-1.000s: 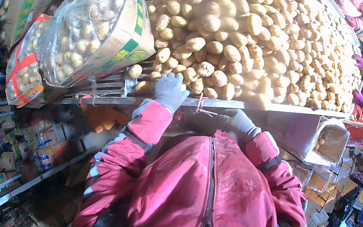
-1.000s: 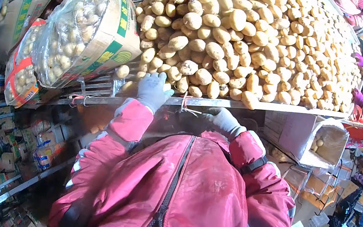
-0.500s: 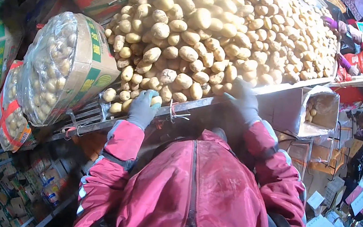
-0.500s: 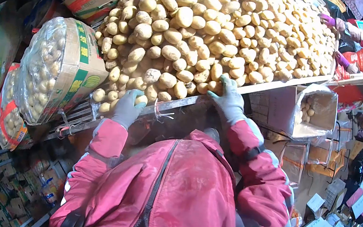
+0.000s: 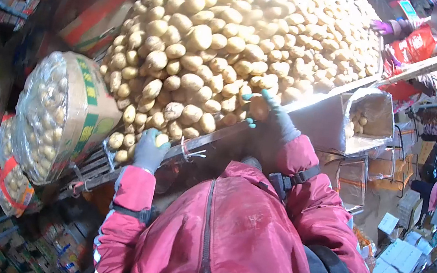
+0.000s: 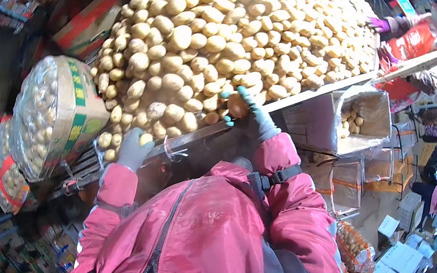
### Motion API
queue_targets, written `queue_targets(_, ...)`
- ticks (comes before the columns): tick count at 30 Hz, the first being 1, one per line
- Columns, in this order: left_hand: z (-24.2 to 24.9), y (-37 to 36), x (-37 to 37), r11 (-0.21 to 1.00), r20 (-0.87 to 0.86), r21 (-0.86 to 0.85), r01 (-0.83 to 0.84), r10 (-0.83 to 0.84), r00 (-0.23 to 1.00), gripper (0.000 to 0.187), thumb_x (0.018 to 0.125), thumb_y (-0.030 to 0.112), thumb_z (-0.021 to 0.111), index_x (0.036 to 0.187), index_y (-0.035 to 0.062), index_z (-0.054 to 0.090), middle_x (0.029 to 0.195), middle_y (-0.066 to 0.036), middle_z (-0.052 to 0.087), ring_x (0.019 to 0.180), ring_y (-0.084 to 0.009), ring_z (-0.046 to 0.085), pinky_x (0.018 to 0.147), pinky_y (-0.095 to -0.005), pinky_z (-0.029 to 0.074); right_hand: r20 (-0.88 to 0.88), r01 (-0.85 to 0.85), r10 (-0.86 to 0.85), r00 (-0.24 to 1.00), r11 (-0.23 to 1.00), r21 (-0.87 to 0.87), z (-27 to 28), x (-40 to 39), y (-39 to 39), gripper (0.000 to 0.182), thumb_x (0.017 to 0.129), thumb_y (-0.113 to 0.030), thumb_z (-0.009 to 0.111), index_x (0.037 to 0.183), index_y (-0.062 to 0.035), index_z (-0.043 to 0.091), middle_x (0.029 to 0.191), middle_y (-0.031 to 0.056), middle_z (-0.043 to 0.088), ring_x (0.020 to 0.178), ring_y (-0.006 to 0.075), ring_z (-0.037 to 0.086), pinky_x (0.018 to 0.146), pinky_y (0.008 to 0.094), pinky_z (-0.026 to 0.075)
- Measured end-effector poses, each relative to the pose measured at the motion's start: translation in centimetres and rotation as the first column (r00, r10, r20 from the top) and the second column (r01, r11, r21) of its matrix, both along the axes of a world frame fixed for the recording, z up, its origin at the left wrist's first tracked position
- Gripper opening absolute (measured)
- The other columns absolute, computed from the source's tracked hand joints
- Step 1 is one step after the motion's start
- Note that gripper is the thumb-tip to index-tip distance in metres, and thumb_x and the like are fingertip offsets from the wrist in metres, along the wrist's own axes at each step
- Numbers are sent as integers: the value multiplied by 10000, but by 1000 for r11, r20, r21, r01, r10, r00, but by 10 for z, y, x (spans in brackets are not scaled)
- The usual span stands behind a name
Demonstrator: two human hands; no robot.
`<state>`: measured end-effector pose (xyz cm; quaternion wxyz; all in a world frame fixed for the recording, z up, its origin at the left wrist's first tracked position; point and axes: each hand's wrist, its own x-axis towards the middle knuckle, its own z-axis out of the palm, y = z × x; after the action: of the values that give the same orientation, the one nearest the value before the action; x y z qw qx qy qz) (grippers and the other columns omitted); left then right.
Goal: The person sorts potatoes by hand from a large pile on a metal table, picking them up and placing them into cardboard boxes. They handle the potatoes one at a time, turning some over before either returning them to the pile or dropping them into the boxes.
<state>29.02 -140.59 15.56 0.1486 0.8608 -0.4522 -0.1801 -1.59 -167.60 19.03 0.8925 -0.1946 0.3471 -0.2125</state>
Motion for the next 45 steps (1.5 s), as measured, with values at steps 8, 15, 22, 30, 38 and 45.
queue_targets(8,96,-52,-7,793,-956,-147,-590,40,292,542,973,275,624,1463,70,513,1142,-152,669,785,-224,696,648,-324,615,50,-73,79,996,992,-106,8,-49,-34,449,1049,-420,546,1162,-13,699,728,123,659,507,203,564,420,330,433)
queue_targets(15,105,-205,-92,927,-999,-34,-373,-20,42,573,1048,392,614,1472,15,530,1078,-88,666,765,-136,613,622,-260,514,4,353,-353,936,936,-5,-12,-195,-102,378,1026,-350,629,1109,13,695,936,133,737,756,250,730,654,359,618)
queue_targets(22,97,-250,-149,998,-997,49,-43,46,-60,416,1033,243,613,1348,-29,600,1023,-95,683,681,-141,614,597,-273,506,-155,422,-436,887,899,-115,-19,-298,-81,418,1050,-368,602,1192,14,698,916,108,722,751,258,726,672,377,627)
queue_targets(30,74,-239,-149,999,-994,16,47,21,-103,408,1013,221,614,1337,-27,622,1037,-95,686,717,-138,629,629,-273,515,-232,463,-461,857,885,-46,-68,-281,22,444,1056,-348,552,1267,24,672,888,125,728,714,267,720,631,413,627)
queue_targets(38,75,-213,-141,994,-999,-32,108,-31,-15,461,1000,289,654,1350,-7,606,1065,-98,683,736,-141,633,641,-270,515,-264,494,-508,820,861,-121,-48,-274,47,441,1066,-364,544,1240,15,686,881,118,729,693,266,717,616,413,615)
queue_targets(45,62,-201,-128,995,-998,10,98,16,-64,432,1019,247,625,1365,-10,608,1059,-93,688,767,-158,644,663,-291,530,-224,466,-479,849,878,-112,-50,-284,46,439,1062,-378,547,1238,-4,695,883,113,732,706,264,724,632,418,622)
